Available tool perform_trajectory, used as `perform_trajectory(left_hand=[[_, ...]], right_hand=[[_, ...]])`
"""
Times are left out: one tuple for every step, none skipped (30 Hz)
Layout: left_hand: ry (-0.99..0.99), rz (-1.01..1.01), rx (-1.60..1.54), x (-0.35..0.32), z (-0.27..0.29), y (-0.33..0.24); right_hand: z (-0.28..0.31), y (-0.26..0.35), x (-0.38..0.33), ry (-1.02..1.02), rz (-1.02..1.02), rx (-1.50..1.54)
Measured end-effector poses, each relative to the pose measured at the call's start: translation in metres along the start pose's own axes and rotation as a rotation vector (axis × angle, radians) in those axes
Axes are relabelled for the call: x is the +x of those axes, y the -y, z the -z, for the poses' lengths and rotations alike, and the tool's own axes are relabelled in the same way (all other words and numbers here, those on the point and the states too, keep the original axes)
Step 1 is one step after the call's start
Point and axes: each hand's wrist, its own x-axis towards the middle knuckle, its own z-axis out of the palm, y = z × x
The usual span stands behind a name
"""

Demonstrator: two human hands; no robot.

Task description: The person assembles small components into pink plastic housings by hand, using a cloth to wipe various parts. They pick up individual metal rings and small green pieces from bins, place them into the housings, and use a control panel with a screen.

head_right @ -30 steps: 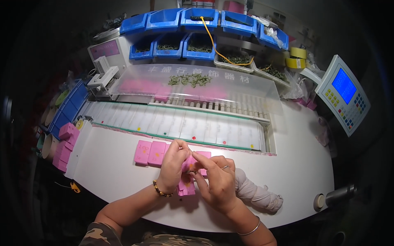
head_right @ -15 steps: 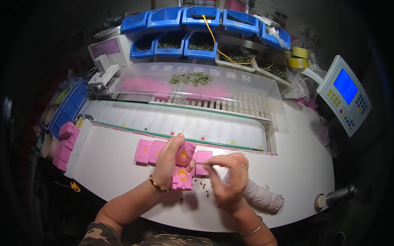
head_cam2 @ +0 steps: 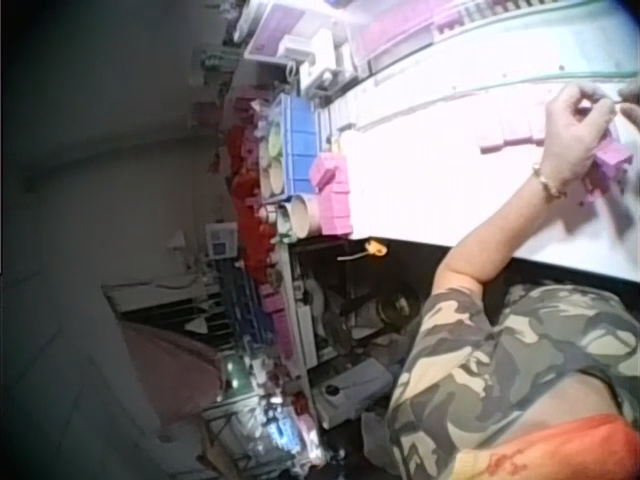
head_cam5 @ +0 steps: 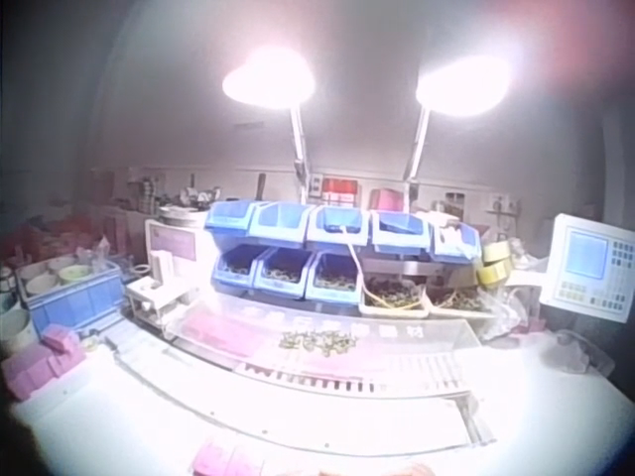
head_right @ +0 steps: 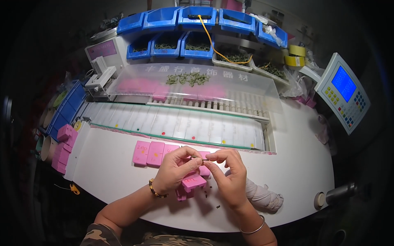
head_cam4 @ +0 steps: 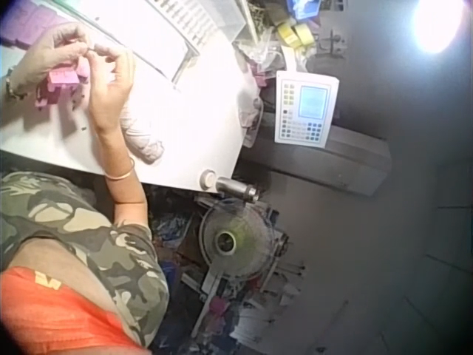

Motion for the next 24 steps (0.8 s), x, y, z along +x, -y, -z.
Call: perform_trajectory(left_hand=[[-0.016, -0.024, 0.014, 0.000, 0.001, 0.000], [-0.017, -0.026, 0.016, 0.000, 0.001, -0.001], [-0.021, -0.027, 0.015, 0.000, 0.000, 0.000], [-0.025, -0.029, 0.015, 0.000, 0.000, 0.000], [-0.024, -0.029, 0.015, 0.000, 0.000, 0.000], [-0.022, -0.023, 0.029, 0.000, 0.000, 0.000], [-0.020, -0.017, 0.044, 0.000, 0.000, -0.001], [-0.020, -0.018, 0.043, 0.000, 0.000, -0.002], [-0.021, -0.045, 0.111, 0.000, -0.001, -0.003], [-0.022, -0.071, 0.180, -0.001, -0.001, -0.004], [-0.021, -0.071, 0.180, -0.001, -0.001, -0.005], [-0.014, -0.070, 0.204, -0.002, -0.001, -0.006], [-0.008, -0.068, 0.229, -0.002, -0.001, -0.007], [-0.006, -0.068, 0.229, -0.002, -0.002, -0.007], [-0.020, -0.103, 0.233, -0.001, -0.002, -0.007], [-0.034, -0.138, 0.236, -0.001, -0.002, -0.007], [-0.033, -0.138, 0.237, -0.001, -0.001, -0.008], [-0.026, -0.171, 0.303, -0.002, 0.000, -0.009], [-0.020, -0.204, 0.370, -0.003, 0.000, -0.010], [-0.020, -0.205, 0.370, -0.002, 0.000, -0.009], [-0.032, -0.357, 0.454, 0.000, 0.000, -0.007], [-0.045, -0.509, 0.537, 0.001, 0.000, -0.006], [-0.046, -0.509, 0.538, 0.001, 0.000, -0.007], [-0.035, -0.568, 0.589, 0.002, -0.001, -0.008]], right_hand=[[-0.001, 0.004, 0.002, -0.011, 0.116, -0.139], [-0.003, 0.004, 0.004, -0.011, 0.118, -0.137], [-0.003, 0.003, 0.004, -0.034, 0.215, -0.238], [-0.003, 0.003, 0.004, -0.057, 0.313, -0.339], [-0.003, 0.004, 0.004, -0.057, 0.313, -0.339], [-0.001, 0.005, 0.004, -0.055, 0.362, -0.422], [-0.001, 0.006, 0.004, -0.053, 0.411, -0.503], [-0.001, 0.007, 0.004, -0.052, 0.412, -0.504], [-0.001, 0.008, 0.004, -0.044, 0.405, -0.502], [-0.001, 0.008, 0.004, -0.036, 0.398, -0.500], [0.001, 0.006, 0.004, -0.037, 0.398, -0.500], [0.004, 0.002, 0.002, 0.018, 0.303, -0.403], [0.005, 0.000, 0.002, 0.071, 0.209, -0.306], [0.005, 0.001, 0.001, 0.070, 0.209, -0.307], [0.003, 0.002, 0.001, 0.071, 0.091, -0.144], [0.002, 0.002, 0.000, 0.072, -0.026, 0.019], [0.005, 0.000, -0.001, 0.070, -0.027, 0.020], [0.011, -0.003, -0.002, 0.116, -0.092, 0.035], [0.014, -0.004, -0.003, 0.161, -0.158, 0.052], [0.014, -0.003, -0.004, 0.161, -0.157, 0.051], [0.014, -0.003, -0.004, 0.162, -0.141, 0.060], [0.014, -0.002, -0.004, 0.163, -0.126, 0.069], [0.011, -0.003, -0.003, 0.164, -0.125, 0.069], [0.008, -0.006, -0.002, 0.141, -0.136, 0.094]])
